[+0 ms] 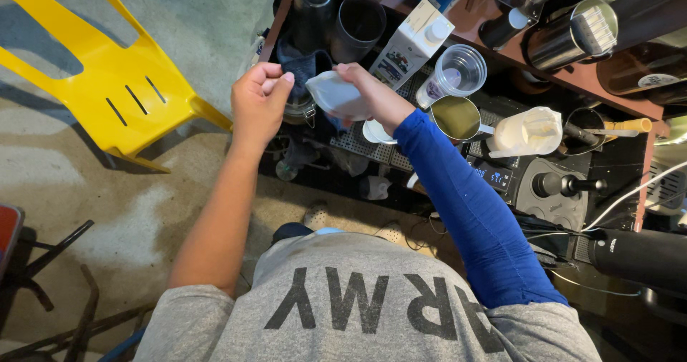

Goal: The person froths a white liquid in a metal pitcher using a handheld frother, then pours hot water into a green liquid in another pitcher and froths it. They scoop a dark substance into a plastic cup and place it in a cooler.

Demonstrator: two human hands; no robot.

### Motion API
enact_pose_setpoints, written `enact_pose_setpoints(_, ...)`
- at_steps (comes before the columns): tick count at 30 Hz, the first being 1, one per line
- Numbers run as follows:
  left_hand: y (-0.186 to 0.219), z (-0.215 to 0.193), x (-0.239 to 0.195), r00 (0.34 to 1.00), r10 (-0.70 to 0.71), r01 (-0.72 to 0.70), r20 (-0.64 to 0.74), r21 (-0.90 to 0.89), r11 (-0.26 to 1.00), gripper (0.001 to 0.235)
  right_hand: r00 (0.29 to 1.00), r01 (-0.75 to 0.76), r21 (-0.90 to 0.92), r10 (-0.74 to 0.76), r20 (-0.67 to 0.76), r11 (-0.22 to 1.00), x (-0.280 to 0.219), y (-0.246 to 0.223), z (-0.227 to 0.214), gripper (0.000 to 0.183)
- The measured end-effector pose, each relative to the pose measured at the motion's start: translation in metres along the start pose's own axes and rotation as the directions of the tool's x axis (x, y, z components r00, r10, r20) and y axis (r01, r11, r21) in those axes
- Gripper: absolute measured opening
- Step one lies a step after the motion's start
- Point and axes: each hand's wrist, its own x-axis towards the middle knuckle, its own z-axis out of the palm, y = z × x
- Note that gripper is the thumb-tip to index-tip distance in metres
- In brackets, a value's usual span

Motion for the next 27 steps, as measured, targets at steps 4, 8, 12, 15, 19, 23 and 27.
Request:
enact_pose_setpoints(4,0.000,-0.005,-0.005,0.993,0.091,-0.088,0.079,-0.029,0.996,0.011,0.998,-0.007,0.054,0.004,0.055,0.998,-0.001,-0.002,0.001,0.068)
enact_pose_setpoints(8,-0.019,-0.008,-0.008,0.982,0.186,-0.186,0.041,0.004,0.983,0.014,0.996,-0.037,0.198,0.021,0.085,0.979,-0.006,-0.014,0.006,0.071)
enact_pose_setpoints(12,-0.038,-0.023,0.000,0.975,0.222,-0.196,-0.014,0.416,0.888,0.019,0.983,0.056,0.500,-0.135,0.123,0.864,-0.053,-0.020,-0.008,0.070)
enact_pose_setpoints(15,-0.027,-0.041,0.010,0.859,0.508,-0.453,0.060,0.551,0.701,0.007,0.925,0.364,0.353,-0.378,-0.029,0.862,-0.122,0.003,-0.035,0.072)
enact_pose_setpoints(19,0.019,-0.018,-0.016,0.916,0.356,-0.259,-0.183,0.408,0.875,0.040,0.682,0.497,-0.154,-0.494,-0.540,0.854,-0.220,0.058,-0.126,0.065)
enact_pose_setpoints(23,0.050,0.064,-0.063,0.911,0.350,-0.407,0.219,0.339,0.848,0.011,0.423,0.083,-0.078,-0.106,-0.900,0.993,-0.258,0.120,-0.232,0.065)
enact_pose_setpoints(27,0.028,0.202,-0.122,0.556,-0.198,0.121,0.807,0.157,0.980,0.046,0.331,-0.030,-0.306,-0.280,-0.901,0.951,-0.247,0.176,-0.303,0.060)
